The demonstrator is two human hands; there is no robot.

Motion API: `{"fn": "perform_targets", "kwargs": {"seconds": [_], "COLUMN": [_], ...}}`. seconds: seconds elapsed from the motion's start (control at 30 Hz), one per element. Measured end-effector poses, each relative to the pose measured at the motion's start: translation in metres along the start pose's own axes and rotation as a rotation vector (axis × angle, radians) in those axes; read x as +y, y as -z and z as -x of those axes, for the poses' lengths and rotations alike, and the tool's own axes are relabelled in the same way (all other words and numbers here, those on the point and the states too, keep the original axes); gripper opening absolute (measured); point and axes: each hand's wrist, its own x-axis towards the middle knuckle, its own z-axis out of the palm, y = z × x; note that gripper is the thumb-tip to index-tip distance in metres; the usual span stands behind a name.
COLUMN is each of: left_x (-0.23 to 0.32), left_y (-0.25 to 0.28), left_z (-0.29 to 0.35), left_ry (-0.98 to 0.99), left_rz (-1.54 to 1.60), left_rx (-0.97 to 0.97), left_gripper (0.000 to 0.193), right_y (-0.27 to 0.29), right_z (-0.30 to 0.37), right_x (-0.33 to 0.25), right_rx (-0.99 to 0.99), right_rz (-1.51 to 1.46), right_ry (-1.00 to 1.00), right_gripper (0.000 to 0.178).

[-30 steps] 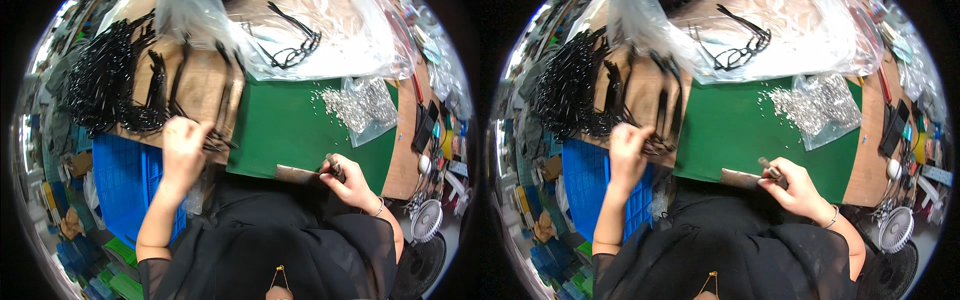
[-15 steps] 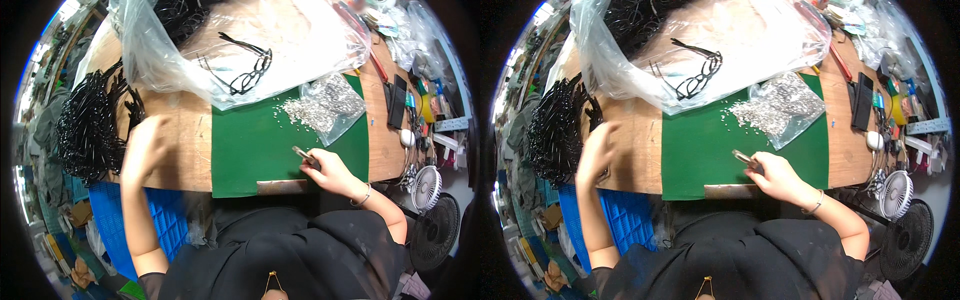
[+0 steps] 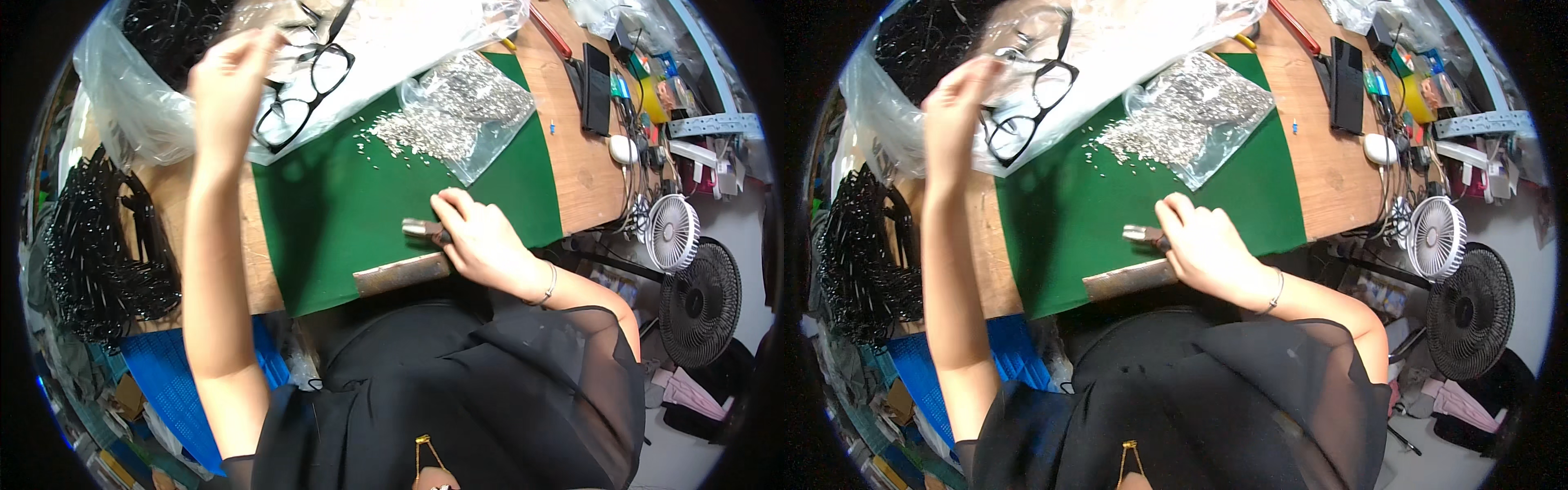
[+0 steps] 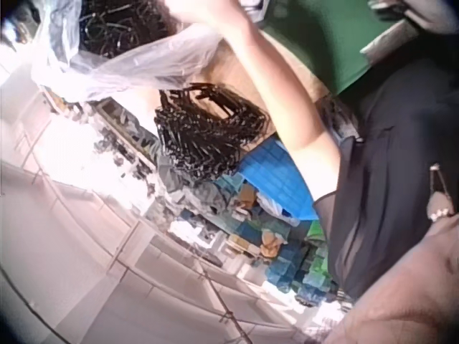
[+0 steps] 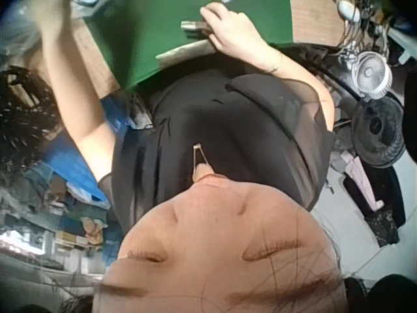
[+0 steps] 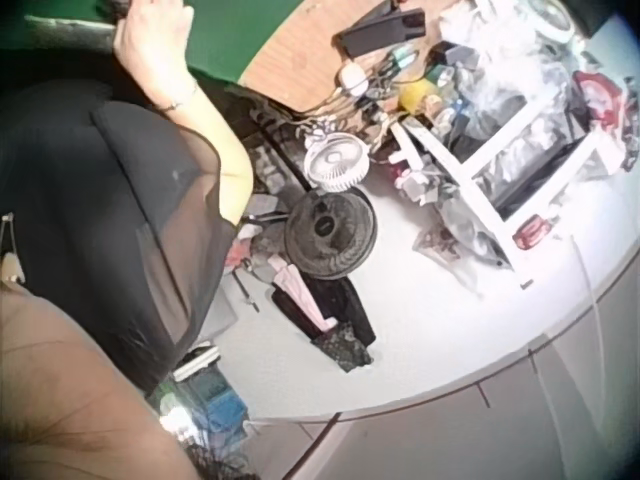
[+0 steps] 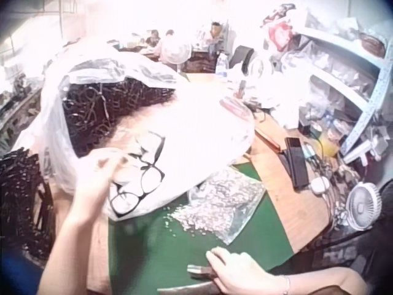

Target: The person uses pliers to attach small metal components to the temples of black eyeglass frames. They repeatedly pick up frames, insert components, and place the finished frames into a plastic bag on the table.

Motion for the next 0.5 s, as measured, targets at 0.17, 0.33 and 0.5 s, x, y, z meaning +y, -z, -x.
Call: {"fn": "perform_targets", "kwargs": {"seconds": [0.17, 0.33, 0.5], "left_x": [0.058, 0.092, 0.105], "left_y": [0.027, 0.029, 0.039], "left_z": [0.008, 0.062, 0.157], "left_ry": [0.359, 0.121, 0.376], "left_rz": [1.028, 0.996, 0.584], "left_rx": [-0.200, -0.217, -0.091], "left_gripper": [0.040, 0.064, 0.079], "right_y": [0.025, -0.010, -0.014], "right_z": [-0.008, -0.024, -0.027], "right_x": [0.015, 0.024, 0.022], "right_rx": [0.088, 0.052, 0.088], "right_rz": [-0.170, -0.245, -0.270], "right_ry": [-0.060, -0.123, -0.179], "right_gripper": [0.027, 0.013, 0.013]}}
